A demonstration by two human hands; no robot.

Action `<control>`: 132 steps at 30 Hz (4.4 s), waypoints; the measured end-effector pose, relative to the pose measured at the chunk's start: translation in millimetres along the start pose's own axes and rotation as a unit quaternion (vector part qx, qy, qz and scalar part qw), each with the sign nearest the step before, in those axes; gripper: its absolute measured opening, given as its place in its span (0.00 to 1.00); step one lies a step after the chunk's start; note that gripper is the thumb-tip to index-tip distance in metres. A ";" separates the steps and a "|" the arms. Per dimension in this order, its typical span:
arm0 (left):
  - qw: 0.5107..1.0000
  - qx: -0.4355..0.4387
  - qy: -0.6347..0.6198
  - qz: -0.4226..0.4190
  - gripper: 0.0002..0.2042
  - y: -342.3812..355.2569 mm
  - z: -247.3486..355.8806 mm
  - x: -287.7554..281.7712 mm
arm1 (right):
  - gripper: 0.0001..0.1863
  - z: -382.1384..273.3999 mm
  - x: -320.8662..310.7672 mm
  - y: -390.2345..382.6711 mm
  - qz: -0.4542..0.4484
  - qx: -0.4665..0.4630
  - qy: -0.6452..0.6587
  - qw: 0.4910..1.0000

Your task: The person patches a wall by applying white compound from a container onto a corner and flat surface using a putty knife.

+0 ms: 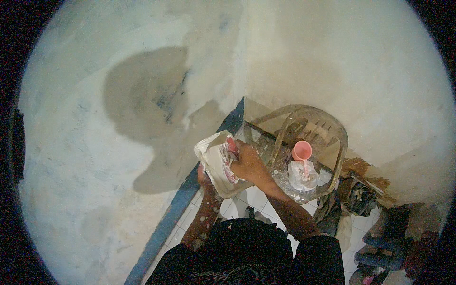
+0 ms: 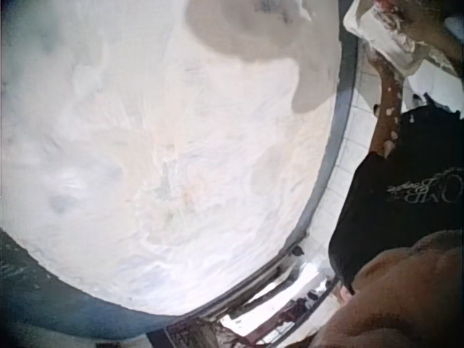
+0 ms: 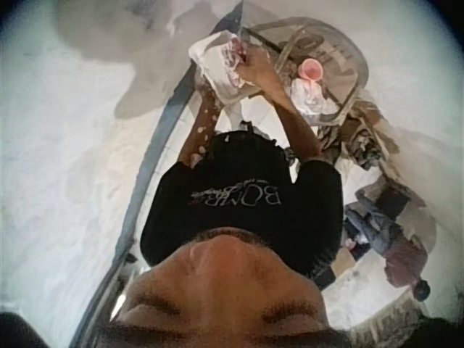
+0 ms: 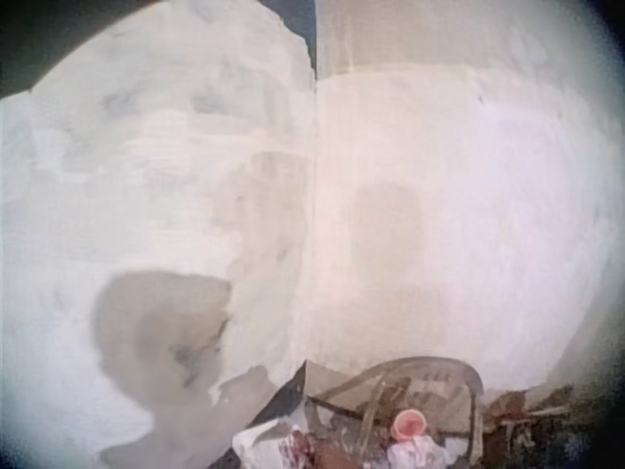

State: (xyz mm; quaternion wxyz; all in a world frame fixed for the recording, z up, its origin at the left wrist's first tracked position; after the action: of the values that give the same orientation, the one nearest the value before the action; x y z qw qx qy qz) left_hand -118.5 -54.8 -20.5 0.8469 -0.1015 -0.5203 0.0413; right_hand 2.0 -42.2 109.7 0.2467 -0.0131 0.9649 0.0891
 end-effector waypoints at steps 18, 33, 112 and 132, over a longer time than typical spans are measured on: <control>0.994 -0.034 -0.030 0.099 0.26 -4.7 -48.2 -27.6 | 0.13 53.7 -13.0 1.5 -0.167 0.082 -0.032 0.982; 0.996 0.014 -0.081 0.044 0.29 16.1 44.6 -36.8 | 0.08 26.2 26.8 36.4 -0.132 0.199 0.385 0.892; 0.975 0.210 -0.062 -0.048 0.39 -82.7 146.5 -104.9 | 0.21 0.2 107.6 185.9 0.428 -0.236 -0.114 0.865; 0.961 0.227 -0.121 0.099 0.39 -116.7 141.5 -172.8 | 0.20 24.0 129.2 161.3 0.352 -0.173 0.074 0.917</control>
State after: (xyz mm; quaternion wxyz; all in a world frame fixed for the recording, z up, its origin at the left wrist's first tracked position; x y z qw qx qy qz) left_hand -327.3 -180.9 -84.3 0.7699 0.0481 -0.5834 0.2540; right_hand -111.3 123.1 54.0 0.1212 0.2781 0.8922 0.3347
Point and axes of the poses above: each hand's wrist, its own y-axis towards the middle knuckle, its own x-axis out of the palm, z = x × y, the point moved 9 cm from there along y, towards the middle knuckle, and after that the axes turned 1 degree about z, right-handed, at the moved point
